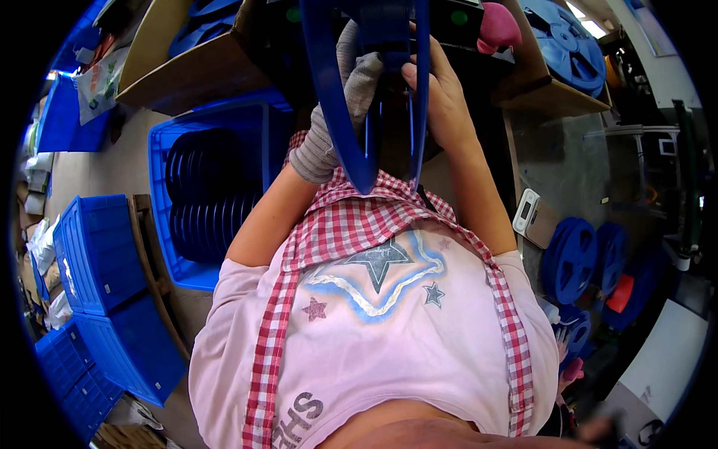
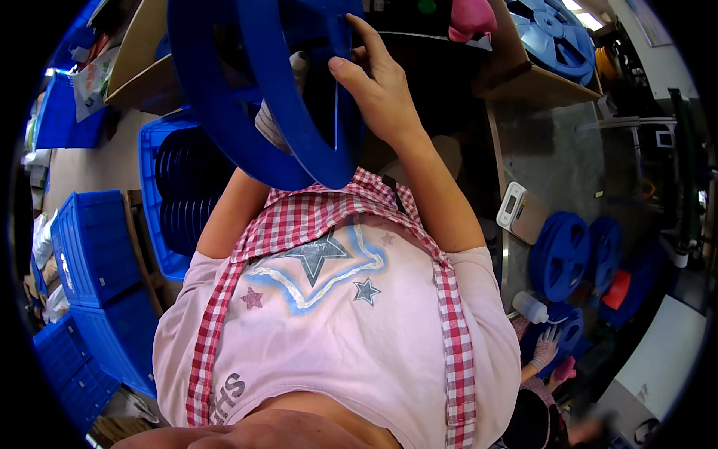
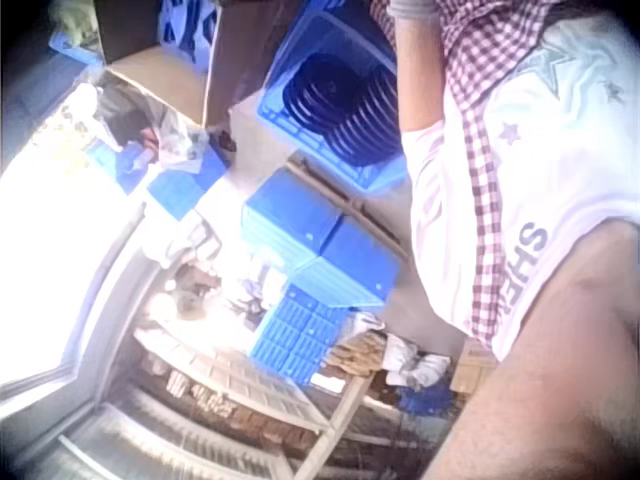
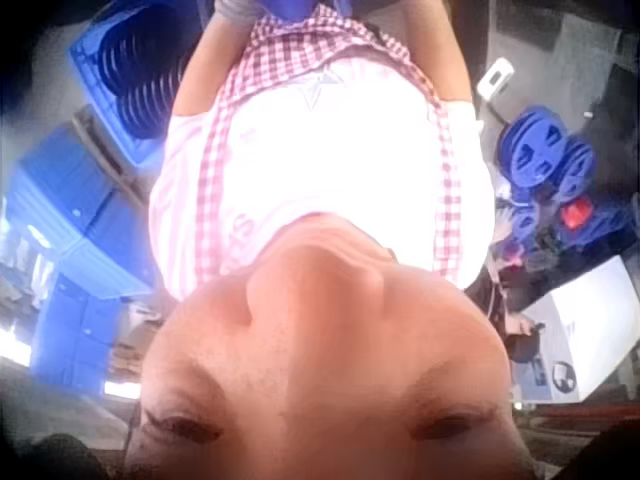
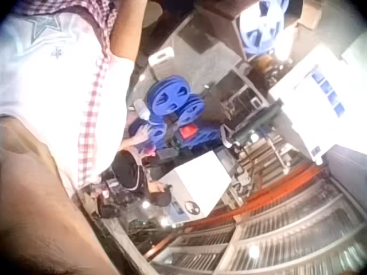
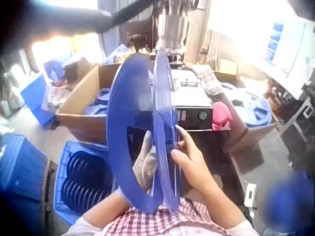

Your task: The person repeatedly picks up blue plastic reels from a blue crate, places them onto a machine platform, and then removes them to place them into a cardboard box. The person wears gloves and a checkered apron while performing this repetitive handling task in a workshop environment.

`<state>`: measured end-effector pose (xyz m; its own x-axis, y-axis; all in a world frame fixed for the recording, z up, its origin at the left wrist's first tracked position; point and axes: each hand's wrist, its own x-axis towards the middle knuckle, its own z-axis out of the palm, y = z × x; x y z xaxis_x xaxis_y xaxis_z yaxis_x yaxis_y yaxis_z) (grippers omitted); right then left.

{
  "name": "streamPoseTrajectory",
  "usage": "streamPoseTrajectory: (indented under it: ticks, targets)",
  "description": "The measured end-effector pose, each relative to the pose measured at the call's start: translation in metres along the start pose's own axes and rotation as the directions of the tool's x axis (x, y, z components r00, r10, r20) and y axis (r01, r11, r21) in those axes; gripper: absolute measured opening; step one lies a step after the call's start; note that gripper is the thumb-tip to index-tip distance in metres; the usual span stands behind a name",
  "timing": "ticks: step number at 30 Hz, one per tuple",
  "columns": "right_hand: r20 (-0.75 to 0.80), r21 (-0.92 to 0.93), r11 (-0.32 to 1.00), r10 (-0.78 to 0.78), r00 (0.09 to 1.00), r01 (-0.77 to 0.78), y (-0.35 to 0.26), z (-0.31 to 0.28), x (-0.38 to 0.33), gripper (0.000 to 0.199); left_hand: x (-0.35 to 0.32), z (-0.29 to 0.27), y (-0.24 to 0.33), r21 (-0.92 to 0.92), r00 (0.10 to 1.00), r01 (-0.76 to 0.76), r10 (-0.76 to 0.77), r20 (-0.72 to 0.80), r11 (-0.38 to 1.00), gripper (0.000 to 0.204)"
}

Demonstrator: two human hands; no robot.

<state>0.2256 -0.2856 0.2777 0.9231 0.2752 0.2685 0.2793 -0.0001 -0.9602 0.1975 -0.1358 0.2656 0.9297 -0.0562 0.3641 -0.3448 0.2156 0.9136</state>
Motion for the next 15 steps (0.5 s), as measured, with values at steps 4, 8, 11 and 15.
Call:
streamPoseTrajectory:
  ticks: [4,8,11,15]
  targets:
    - [0.009,0.015,1.000,0.014,1.000,-0.014,-0.003,-0.001,-0.001,0.069,-0.002,0.001,0.001,0.025,1.000,-0.009,0.009,-0.010,1.000,0.062]
    - [0.018,0.053,0.998,-0.021,1.000,0.020,0.006,-0.002,0.000,0.070,-0.002,0.002,0.001,0.062,1.000,-0.018,0.019,-0.017,0.998,0.063]
    - [0.009,0.078,0.996,-0.041,0.999,0.040,0.008,-0.002,0.001,0.071,0.000,0.004,0.003,0.140,0.998,-0.047,0.051,-0.021,0.989,0.065]
    - [0.041,0.081,0.996,-0.038,0.998,0.034,0.005,-0.003,0.001,0.072,0.000,0.004,0.006,0.204,0.998,-0.056,0.060,-0.018,0.977,0.068]
